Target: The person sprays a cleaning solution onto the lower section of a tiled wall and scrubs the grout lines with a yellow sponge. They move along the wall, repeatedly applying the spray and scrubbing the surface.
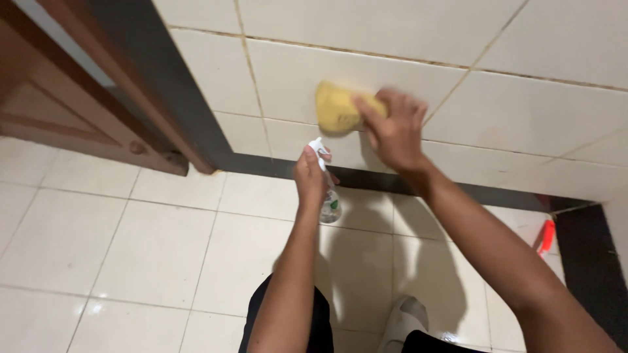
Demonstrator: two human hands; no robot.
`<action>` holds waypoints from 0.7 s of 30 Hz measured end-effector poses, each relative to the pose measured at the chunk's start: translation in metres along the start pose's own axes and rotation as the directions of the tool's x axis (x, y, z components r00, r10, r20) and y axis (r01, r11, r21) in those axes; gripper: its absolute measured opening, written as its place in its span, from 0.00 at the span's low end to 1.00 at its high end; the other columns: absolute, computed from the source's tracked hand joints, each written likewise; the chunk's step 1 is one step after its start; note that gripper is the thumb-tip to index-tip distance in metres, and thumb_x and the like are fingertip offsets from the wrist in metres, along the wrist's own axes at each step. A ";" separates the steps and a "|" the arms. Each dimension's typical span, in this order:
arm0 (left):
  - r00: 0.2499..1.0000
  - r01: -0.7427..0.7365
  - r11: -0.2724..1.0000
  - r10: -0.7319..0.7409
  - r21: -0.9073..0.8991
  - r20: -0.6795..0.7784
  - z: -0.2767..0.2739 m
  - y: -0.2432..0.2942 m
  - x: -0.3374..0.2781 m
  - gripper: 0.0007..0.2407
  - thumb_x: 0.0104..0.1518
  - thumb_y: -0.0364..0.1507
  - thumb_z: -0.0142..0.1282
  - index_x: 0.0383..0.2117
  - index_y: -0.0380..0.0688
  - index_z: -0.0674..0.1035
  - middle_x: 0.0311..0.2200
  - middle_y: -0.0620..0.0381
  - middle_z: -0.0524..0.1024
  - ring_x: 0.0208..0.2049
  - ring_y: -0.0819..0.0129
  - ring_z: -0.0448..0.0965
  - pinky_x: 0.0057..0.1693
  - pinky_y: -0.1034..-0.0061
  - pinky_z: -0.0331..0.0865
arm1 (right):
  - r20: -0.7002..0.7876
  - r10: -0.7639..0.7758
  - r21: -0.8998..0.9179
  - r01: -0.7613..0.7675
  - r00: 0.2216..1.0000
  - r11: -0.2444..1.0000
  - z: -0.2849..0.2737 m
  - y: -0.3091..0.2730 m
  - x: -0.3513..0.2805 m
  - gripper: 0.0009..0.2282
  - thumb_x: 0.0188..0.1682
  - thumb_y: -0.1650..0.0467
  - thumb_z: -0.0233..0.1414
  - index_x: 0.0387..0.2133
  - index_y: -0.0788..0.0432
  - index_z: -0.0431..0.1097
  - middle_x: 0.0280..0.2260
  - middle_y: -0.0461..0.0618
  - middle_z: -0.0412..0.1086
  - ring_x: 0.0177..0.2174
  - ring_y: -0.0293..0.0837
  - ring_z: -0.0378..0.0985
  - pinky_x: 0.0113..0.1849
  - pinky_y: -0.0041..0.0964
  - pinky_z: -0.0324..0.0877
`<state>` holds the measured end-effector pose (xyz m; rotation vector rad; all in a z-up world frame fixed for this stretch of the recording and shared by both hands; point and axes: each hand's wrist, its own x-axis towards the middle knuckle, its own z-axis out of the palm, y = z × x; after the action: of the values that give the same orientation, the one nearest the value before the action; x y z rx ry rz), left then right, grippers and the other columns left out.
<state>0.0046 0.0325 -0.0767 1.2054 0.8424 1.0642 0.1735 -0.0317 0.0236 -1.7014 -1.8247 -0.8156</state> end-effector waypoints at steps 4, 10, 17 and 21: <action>0.986 -0.121 0.983 0.134 -0.137 0.095 0.034 -0.015 -0.012 0.26 0.70 0.47 0.33 0.34 0.33 0.77 0.26 0.52 0.75 0.15 0.68 0.73 0.23 0.76 0.69 | -0.105 0.071 -0.089 -0.081 0.992 0.993 -0.045 0.027 0.021 0.28 0.47 0.72 0.66 0.62 0.46 0.70 0.52 0.53 0.62 0.53 0.53 0.64 0.52 0.53 0.53; 0.997 -0.055 0.991 0.061 -0.121 0.046 0.061 -0.024 -0.021 0.28 0.70 0.49 0.30 0.28 0.33 0.74 0.21 0.53 0.72 0.12 0.67 0.75 0.22 0.75 0.69 | -0.172 0.161 -0.078 -0.176 0.972 0.981 -0.073 0.049 0.019 0.31 0.46 0.76 0.64 0.64 0.48 0.65 0.51 0.53 0.59 0.49 0.52 0.61 0.53 0.50 0.54; 0.958 -0.280 0.952 0.268 -0.124 -0.106 0.075 -0.012 -0.032 0.32 0.67 0.55 0.28 0.32 0.33 0.74 0.26 0.52 0.70 0.16 0.67 0.74 0.23 0.76 0.70 | -0.106 0.105 -0.090 -0.115 0.989 0.989 -0.034 0.034 -0.031 0.29 0.46 0.73 0.65 0.62 0.45 0.69 0.51 0.52 0.63 0.50 0.53 0.64 0.51 0.50 0.58; 0.918 -0.383 0.918 0.366 -0.103 -0.152 0.083 -0.020 -0.034 0.32 0.69 0.55 0.28 0.32 0.32 0.73 0.31 0.51 0.68 0.19 0.67 0.73 0.24 0.77 0.70 | 0.148 -0.009 -0.093 0.023 0.989 0.995 -0.014 0.027 -0.063 0.23 0.48 0.73 0.56 0.60 0.46 0.72 0.50 0.52 0.66 0.46 0.51 0.66 0.47 0.47 0.59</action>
<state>0.0757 -0.0260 -0.0817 1.2237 0.6380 1.5020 0.2054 -0.0838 -0.0098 -1.8522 -1.9272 -0.8132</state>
